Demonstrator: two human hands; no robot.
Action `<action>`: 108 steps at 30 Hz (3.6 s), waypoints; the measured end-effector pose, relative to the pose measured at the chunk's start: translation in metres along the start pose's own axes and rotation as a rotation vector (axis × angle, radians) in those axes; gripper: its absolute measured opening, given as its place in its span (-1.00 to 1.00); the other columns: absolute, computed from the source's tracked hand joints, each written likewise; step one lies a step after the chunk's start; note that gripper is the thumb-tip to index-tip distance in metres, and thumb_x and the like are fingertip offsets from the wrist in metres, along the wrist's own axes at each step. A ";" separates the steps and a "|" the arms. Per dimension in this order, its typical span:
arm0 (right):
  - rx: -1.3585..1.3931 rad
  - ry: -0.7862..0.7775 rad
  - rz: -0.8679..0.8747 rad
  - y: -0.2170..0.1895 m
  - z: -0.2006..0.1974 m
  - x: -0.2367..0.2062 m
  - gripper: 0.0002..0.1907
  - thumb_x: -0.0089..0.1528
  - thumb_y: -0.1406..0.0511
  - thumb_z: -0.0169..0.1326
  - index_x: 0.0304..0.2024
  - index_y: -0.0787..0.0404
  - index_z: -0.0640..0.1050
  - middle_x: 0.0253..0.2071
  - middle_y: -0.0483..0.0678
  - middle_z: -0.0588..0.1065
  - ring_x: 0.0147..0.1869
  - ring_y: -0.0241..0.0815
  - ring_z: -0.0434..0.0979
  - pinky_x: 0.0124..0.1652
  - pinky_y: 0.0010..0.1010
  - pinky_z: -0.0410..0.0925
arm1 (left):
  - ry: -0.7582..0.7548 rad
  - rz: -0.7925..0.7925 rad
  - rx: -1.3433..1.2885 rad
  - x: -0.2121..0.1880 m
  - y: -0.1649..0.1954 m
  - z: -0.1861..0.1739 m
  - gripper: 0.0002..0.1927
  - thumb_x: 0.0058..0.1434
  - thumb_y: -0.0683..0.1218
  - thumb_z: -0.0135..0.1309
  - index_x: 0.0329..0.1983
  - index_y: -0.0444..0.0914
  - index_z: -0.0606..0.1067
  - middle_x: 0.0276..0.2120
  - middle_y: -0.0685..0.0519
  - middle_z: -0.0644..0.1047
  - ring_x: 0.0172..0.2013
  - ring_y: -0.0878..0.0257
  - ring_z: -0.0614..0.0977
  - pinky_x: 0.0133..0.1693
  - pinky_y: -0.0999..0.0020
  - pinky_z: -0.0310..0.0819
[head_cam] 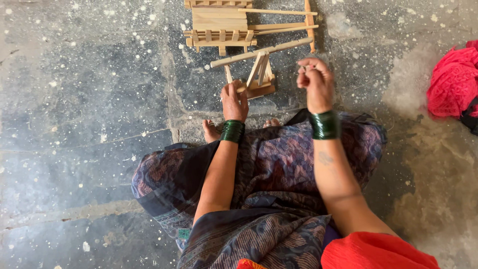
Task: The person sits on the floor assembling a small wooden toy cart, fitting wooden side rails, axle bars and wheel pieces into the cart body by hand, then aligning the assembled cart with a second wooden cart piece on the floor.
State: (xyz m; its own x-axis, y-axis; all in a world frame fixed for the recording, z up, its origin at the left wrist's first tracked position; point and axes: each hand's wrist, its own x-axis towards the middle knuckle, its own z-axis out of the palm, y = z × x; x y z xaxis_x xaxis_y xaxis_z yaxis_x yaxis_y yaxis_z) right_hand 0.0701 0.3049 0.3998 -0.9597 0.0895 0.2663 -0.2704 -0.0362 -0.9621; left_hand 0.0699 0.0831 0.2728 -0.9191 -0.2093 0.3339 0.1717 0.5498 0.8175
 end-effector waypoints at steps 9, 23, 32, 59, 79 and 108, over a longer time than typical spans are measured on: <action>-0.664 -0.364 -0.590 -0.087 0.041 0.098 -0.84 0.45 0.37 -0.14 -0.10 0.20 0.50 -0.23 -0.10 0.46 -0.40 -0.34 0.30 -0.40 -0.55 0.23 | -0.012 0.017 0.032 0.001 0.003 -0.004 -0.62 0.30 -0.15 0.06 0.19 -0.18 0.38 0.04 -0.16 0.45 0.04 -0.07 0.53 0.00 0.05 0.56; -1.378 -1.103 -0.053 -0.100 0.096 0.069 -0.69 0.32 0.08 0.07 -0.13 0.18 0.49 -0.22 -0.09 0.31 -0.25 -0.22 0.34 -0.23 -0.39 0.37 | 0.027 0.058 -0.047 -0.007 0.009 -0.004 -0.49 0.32 -0.14 0.10 0.33 -0.10 0.32 0.17 -0.23 0.39 0.13 -0.16 0.48 0.07 0.00 0.49; -1.201 -0.903 -0.165 -0.097 0.034 0.077 -0.76 0.27 0.18 0.14 -0.09 0.17 0.56 -0.20 -0.10 0.36 -0.22 -0.25 0.37 -0.19 -0.36 0.38 | 0.158 0.218 -0.044 -0.019 0.019 0.011 -0.17 0.33 -0.17 0.08 0.58 -0.12 -0.04 0.46 -0.37 0.06 0.40 -0.34 0.24 0.30 -0.12 0.33; -2.028 -0.157 -0.536 0.023 -0.235 -0.025 -0.85 0.42 0.15 0.16 -0.18 0.03 0.54 -0.23 -0.15 0.39 -0.04 -0.15 0.36 -0.02 -0.22 0.28 | 0.023 -0.023 -0.097 -0.023 0.001 0.025 -0.40 0.42 -0.12 -0.09 0.51 -0.23 0.12 0.33 -0.35 0.34 0.24 -0.25 0.48 0.19 0.01 0.48; -1.592 -0.707 0.486 0.039 -0.169 0.058 -0.58 0.24 0.16 0.22 0.11 0.16 0.61 0.03 0.14 0.60 -0.01 0.02 0.65 0.12 -0.14 0.48 | -0.092 -0.112 -0.076 -0.028 -0.001 0.032 -0.45 0.38 -0.15 -0.09 0.46 -0.22 0.23 0.22 -0.30 0.42 0.06 -0.19 0.58 0.02 0.04 0.54; -1.373 -0.680 -0.437 0.108 0.122 0.121 -0.80 0.25 0.26 0.15 -0.38 0.26 0.53 -0.20 0.05 0.42 0.01 0.04 0.44 -0.04 -0.15 0.43 | 0.050 -0.438 -0.309 -0.011 -0.007 0.030 -0.21 0.30 0.00 0.08 0.53 -0.23 0.05 0.16 -0.32 0.40 0.08 -0.11 0.57 0.10 0.09 0.50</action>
State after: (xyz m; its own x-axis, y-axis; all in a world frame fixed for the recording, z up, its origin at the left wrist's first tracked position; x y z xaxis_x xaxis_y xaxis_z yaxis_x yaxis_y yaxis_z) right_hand -0.0846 0.1902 0.3351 -0.7860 -0.6026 0.1378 -0.6113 0.7909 -0.0287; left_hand 0.0679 0.1059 0.2496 -0.9114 -0.4081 -0.0531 -0.1201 0.1403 0.9828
